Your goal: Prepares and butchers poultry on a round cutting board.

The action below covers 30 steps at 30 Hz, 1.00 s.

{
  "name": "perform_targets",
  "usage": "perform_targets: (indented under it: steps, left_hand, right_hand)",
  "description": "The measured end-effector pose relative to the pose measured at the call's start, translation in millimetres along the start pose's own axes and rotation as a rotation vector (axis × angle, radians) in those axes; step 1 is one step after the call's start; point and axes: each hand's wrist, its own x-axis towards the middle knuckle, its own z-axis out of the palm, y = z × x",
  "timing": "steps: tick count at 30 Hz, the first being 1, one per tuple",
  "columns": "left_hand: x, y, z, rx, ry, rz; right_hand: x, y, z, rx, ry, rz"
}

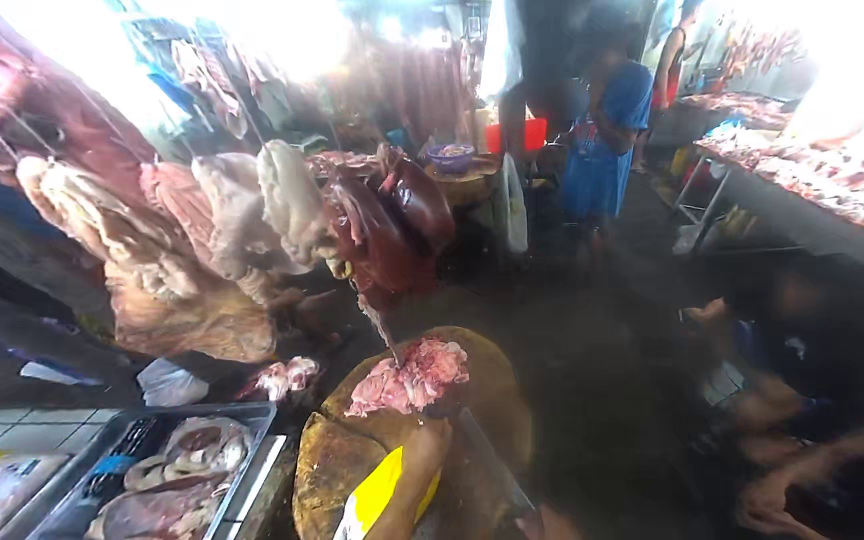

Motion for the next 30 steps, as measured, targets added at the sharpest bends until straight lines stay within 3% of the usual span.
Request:
perform_targets:
  steps: [3, 5, 8, 11, 14, 17, 19, 21, 23, 25, 26, 27, 30]
  left_hand:
    - [-5, 2, -43, -0.388, 0.435, -0.022]
    - [-21, -10, -74, -0.758, 0.703, -0.235]
    - [-38, -61, -101, -1.429, 1.094, -0.497]
    - [-95, -120, -79, -2.063, 1.112, -0.594]
    - [-151, -189, -34, -2.233, 1.242, -0.752]
    - [-229, -241, 33, -2.307, 1.205, -1.084]
    - [-274, -276, 83, -2.308, 1.23, -1.285]
    - [-314, -317, 131, -2.233, 1.256, -1.346]
    - [-335, -357, 174, -2.099, 1.066, -1.415]
    - [-333, -345, 163, -1.736, 0.761, -1.507]
    - [-323, -316, 139, -1.436, 0.631, -1.442]
    - [-312, -281, 113, -1.162, 0.537, -1.238]
    - [-262, -161, 47, -0.603, 0.338, -0.4]
  right_hand:
    - [2, -1, 4, -0.009, 0.02, 0.002]
    - [-1, -2, 10, -0.026, 0.032, 0.018]
    - [1, -9, 8, -0.035, 0.111, 0.026]
    - [-7, -11, 19, -0.058, 0.126, 0.017]
    - [-13, -24, 27, -0.079, 0.126, 0.018]
    - [-15, -23, 33, -0.127, 0.14, 0.023]
    - [-16, -27, 39, -0.154, 0.14, 0.026]
    - [-16, -31, 45, -0.171, 0.146, 0.03]
    - [-18, -34, 46, -0.184, 0.155, 0.05]
    - [-19, -32, 46, -0.191, 0.164, 0.069]
    - [-18, -31, 47, -0.188, 0.168, 0.071]
    - [-16, -30, 48, -0.18, 0.17, 0.065]
    - [-16, -30, 48, -0.173, 0.17, 0.062]
